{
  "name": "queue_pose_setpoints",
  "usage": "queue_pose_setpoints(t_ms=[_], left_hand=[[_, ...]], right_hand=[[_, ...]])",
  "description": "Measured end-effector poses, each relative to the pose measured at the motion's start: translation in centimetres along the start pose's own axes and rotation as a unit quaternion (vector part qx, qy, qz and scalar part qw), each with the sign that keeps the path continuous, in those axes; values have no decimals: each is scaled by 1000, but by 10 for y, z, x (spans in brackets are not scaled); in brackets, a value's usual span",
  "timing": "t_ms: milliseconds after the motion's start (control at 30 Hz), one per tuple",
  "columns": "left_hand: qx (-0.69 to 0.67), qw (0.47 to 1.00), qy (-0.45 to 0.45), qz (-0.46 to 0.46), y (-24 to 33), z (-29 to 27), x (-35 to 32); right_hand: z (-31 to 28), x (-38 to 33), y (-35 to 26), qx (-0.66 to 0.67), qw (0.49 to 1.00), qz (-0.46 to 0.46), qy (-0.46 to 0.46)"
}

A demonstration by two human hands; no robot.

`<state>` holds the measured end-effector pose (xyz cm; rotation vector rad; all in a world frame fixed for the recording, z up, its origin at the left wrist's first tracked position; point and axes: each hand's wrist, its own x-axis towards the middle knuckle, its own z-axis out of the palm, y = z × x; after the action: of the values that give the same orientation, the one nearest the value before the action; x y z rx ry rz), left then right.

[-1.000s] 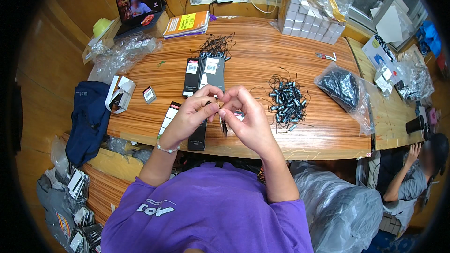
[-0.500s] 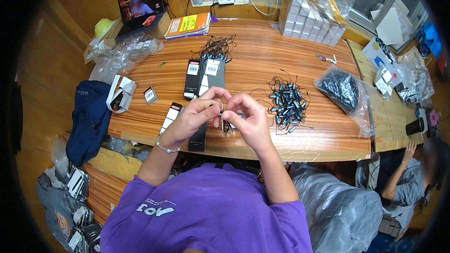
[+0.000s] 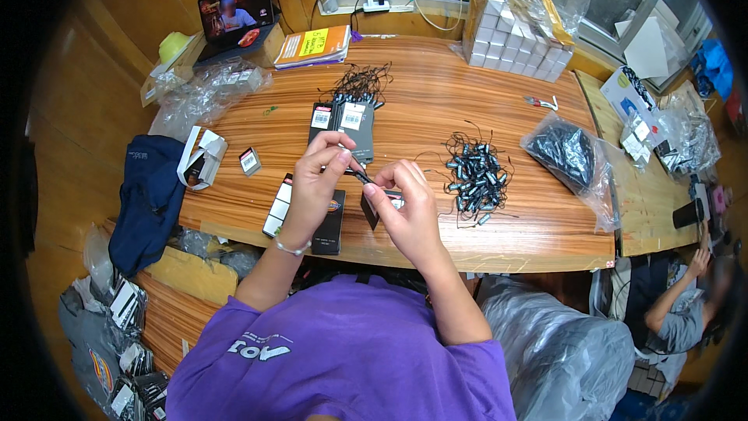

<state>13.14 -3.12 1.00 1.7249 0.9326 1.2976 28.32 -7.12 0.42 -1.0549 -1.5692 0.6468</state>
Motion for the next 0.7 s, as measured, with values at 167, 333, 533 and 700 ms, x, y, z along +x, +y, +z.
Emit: queue_pose_setpoints(t_ms=[167,333,533,700], left_hand=[[-80,995,-65,-12,4,-3,4],[-16,995,-77,62,5,-8,16],[-161,976,-132,-67,-4,-7,6],[-103,989,-60,-83,-5,0,-3]], right_hand=[[1,5,6,72,995,23,-63],[8,13,5,111,981,41,-155],[11,22,8,356,924,133,-42],[13,23,9,407,897,172,-14]])
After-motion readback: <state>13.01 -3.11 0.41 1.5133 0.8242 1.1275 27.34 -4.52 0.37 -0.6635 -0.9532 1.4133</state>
